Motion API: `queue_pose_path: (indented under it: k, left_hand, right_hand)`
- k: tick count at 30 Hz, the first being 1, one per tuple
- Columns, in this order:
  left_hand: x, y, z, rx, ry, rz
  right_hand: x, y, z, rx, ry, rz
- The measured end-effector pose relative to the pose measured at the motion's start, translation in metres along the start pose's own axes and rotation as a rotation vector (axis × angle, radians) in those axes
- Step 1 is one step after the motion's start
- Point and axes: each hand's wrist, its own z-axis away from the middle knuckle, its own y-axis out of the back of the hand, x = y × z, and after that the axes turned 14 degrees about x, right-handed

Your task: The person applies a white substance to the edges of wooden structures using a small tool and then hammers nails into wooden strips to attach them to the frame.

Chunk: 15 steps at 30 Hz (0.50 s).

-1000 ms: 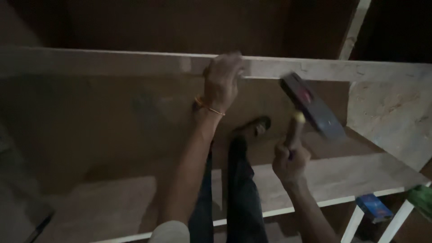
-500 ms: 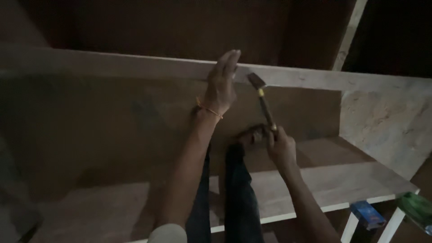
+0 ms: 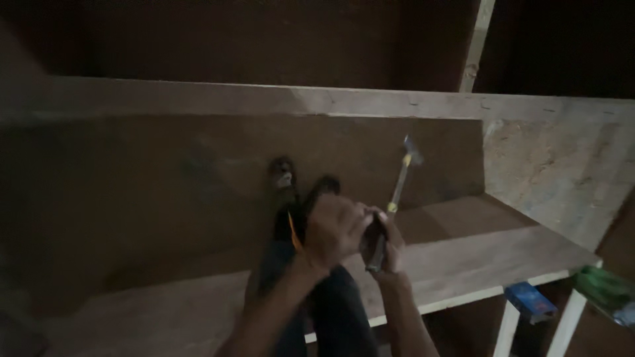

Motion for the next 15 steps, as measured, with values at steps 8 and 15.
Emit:
queue_pose_path:
  k: [8, 15]
  left_hand:
    - [0.044, -0.027, 0.060, -0.094, 0.157, -0.336]
    - [0.050, -0.012, 0.034, -0.043, 0.259, -0.131]
  right_hand:
    - [0.040, 0.036, -0.002, 0.314, -0.183, -0.484]
    - [0.030, 0.030, -0.022, 0.183, -0.182, -0.599]
